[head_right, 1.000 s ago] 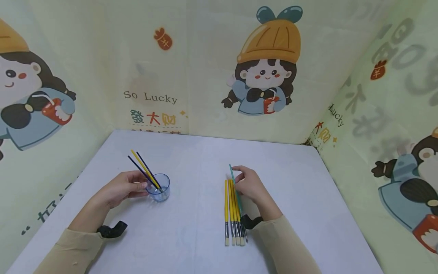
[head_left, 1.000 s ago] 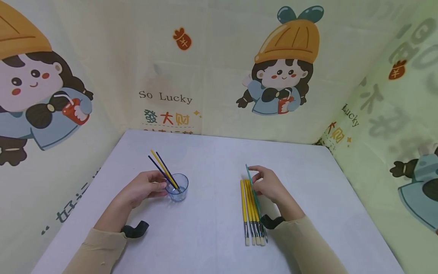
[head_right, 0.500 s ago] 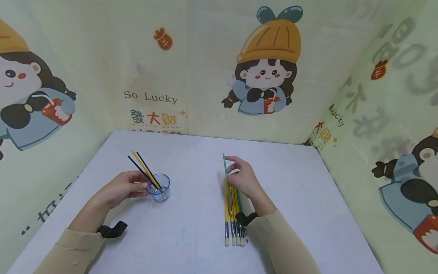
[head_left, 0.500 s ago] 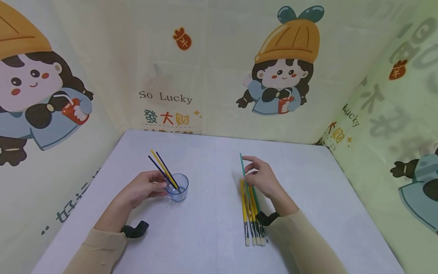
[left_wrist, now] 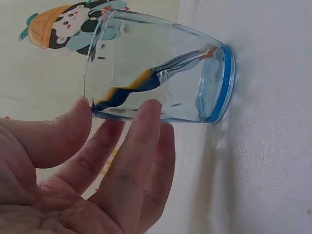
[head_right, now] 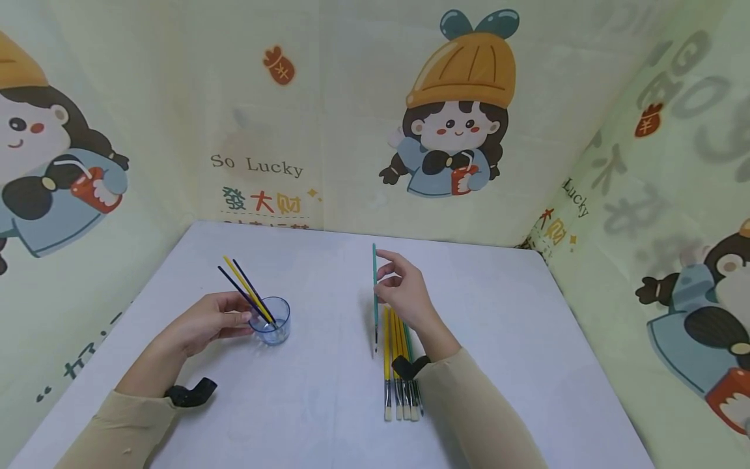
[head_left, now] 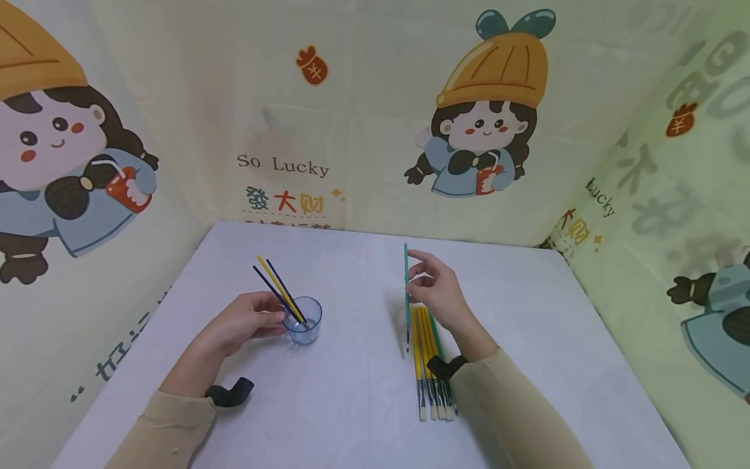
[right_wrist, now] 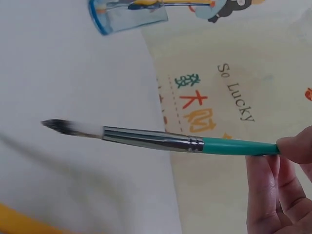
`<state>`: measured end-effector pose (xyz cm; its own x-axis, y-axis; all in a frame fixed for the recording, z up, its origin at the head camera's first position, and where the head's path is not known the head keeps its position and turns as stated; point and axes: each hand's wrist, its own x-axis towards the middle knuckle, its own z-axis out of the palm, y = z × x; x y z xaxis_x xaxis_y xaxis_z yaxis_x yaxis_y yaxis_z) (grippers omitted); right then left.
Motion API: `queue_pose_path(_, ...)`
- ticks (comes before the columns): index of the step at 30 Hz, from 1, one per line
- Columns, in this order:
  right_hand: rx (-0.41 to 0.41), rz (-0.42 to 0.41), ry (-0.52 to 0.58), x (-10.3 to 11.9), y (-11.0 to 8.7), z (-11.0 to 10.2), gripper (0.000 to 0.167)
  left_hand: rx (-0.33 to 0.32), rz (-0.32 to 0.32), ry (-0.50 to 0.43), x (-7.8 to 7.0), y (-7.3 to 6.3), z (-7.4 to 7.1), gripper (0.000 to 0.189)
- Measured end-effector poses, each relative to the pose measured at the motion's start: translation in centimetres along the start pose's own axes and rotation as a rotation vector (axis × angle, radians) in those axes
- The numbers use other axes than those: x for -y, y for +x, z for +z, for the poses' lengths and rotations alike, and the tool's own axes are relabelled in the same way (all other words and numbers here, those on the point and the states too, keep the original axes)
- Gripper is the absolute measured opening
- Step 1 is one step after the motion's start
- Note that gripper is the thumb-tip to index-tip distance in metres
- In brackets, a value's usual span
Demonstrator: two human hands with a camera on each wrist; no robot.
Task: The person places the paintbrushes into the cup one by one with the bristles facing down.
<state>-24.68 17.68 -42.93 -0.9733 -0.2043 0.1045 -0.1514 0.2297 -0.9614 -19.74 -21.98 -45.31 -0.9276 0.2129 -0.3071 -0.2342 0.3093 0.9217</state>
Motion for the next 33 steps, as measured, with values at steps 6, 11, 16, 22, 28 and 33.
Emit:
queue_pose_path(6, -0.025, -0.040, 0.073, 0.8, 0.6, 1.2, 0.066, 0.002, 0.002, 0.000, 0.0, 0.1, 0.0, 0.044)
queue_pose_path(11, -0.063, -0.063, 0.106, 1.5, 1.0, 2.4, 0.066, 0.005, 0.004, 0.013, 0.0, 0.1, -0.1, 0.044)
queue_pose_path(16, -0.087, -0.108, 0.174, 2.4, 1.5, 3.8, 0.066, 0.008, -0.002, 0.020, 0.0, 0.1, -0.2, 0.044)
queue_pose_path(22, -0.094, -0.166, 0.228, 3.6, 2.2, 5.8, 0.067, 0.014, 0.006, 0.016, 0.1, 0.2, -0.3, 0.043)
queue_pose_path(28, -0.078, -0.228, 0.282, 4.8, 2.8, 7.9, 0.066, 0.020, 0.014, 0.015, 0.1, 0.2, -0.3, 0.043)
queue_pose_path(33, -0.068, -0.267, 0.311, 5.3, 3.1, 9.5, 0.067, 0.028, 0.017, 0.010, 0.2, 0.2, -0.4, 0.043)
